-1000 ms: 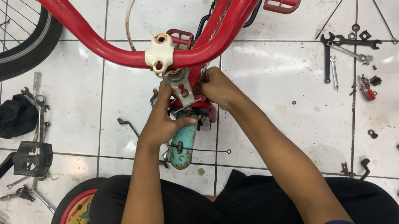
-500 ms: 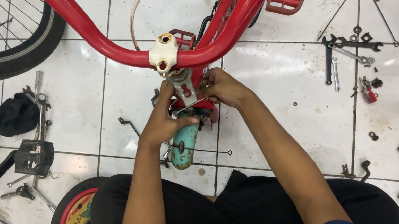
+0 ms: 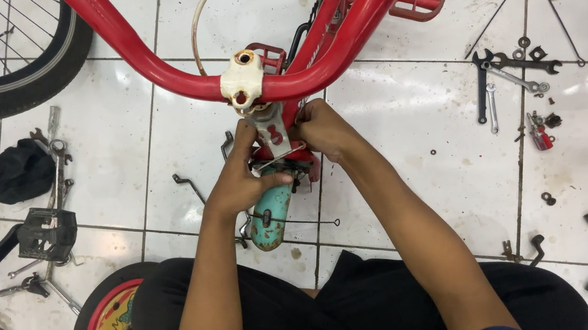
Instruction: Installing and securing the front wheel and fender onto a small bicycle frame using a wrench.
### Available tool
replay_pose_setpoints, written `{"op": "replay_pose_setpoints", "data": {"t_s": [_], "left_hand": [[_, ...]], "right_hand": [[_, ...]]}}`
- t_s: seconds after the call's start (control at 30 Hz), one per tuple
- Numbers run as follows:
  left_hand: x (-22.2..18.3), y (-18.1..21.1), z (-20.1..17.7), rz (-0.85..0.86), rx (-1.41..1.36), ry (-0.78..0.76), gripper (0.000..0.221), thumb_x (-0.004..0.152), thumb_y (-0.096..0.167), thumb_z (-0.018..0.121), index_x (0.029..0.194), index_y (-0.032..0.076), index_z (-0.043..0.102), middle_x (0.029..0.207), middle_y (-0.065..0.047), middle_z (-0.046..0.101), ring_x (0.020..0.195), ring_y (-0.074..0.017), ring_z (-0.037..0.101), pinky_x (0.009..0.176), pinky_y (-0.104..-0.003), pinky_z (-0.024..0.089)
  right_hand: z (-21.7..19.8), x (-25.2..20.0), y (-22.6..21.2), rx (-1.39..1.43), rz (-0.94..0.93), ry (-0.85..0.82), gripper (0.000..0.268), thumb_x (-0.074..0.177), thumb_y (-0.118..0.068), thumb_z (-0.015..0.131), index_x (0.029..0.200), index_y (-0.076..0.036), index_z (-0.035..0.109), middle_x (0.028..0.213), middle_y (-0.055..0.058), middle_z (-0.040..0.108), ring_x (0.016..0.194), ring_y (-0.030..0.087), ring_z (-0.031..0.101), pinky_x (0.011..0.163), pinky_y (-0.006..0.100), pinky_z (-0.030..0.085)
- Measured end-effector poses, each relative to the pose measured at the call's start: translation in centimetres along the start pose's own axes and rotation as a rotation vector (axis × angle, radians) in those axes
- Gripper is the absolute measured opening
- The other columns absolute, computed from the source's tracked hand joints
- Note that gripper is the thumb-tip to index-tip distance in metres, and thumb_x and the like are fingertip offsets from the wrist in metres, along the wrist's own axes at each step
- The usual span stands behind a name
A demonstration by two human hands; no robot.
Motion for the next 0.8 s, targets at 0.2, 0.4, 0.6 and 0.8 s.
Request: {"op": "replay_pose_setpoints", "data": {"t_s": [0.2,0.4,0.6,0.8], "left_hand": [[0.1,0.3,-0.2,0.006,0.000,0.005,0.098,0.059,0.007,0.096,0.146,0.011,0.051,0.124,-0.008,0.048,0.113,-0.0286,0.048,0.104,-0.049,0.041],[0.1,0.1,-0.3,0.024,-0.017,0.002,0.098,0.058,0.007,0.096,0.146,0.012,0.052,0.123,-0.006,0.048,0.112,-0.0252,0.048,0.103,-0.046,0.042],[0.1,-0.1,-0.3,0.030,-0.013,0.003,0.099,0.059,0.008,0.096,0.147,0.012,0.052,0.125,-0.007,0.047,0.112,-0.0264,0.048,0.102,-0.046,0.042],[0.1,0.1,-0.2,0.011,-0.022,0.009,0.099,0.060,0.008,0.096,0.147,0.013,0.051,0.125,-0.006,0.048,0.115,-0.0265,0.048,0.105,-0.047,0.040]], "right_hand": [[-0.1,-0.3,0.2,0.136,0.033,-0.093,0.015,0.076,0.011,0.068,0.082,-0.001,0.062,0.065,0.003,0.052,0.039,0.009,0.047,0.033,0.021,0.034],[0.2,0.5,0.9,0.145,-0.017,-0.092,0.019,0.078,0.009,0.078,0.085,-0.001,0.064,0.070,0.004,0.055,0.038,0.008,0.050,0.032,0.019,0.035],[0.5,-0.2,-0.3,0.055,-0.031,-0.048,0.020,0.081,0.005,0.080,0.080,0.000,0.061,0.064,0.003,0.052,0.039,0.008,0.048,0.032,0.019,0.036],[0.3,-0.4,-0.5,-0.051,-0.001,-0.002,0.016,0.083,0.000,0.078,0.077,0.001,0.064,0.059,0.003,0.052,0.042,0.007,0.048,0.035,0.018,0.040]]}}
Point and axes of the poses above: each hand's wrist, its own x-axis towards the middle knuckle, its own z-axis out of the palm, y = z × x, the point moved 8 cm from there along x, towards the middle knuckle
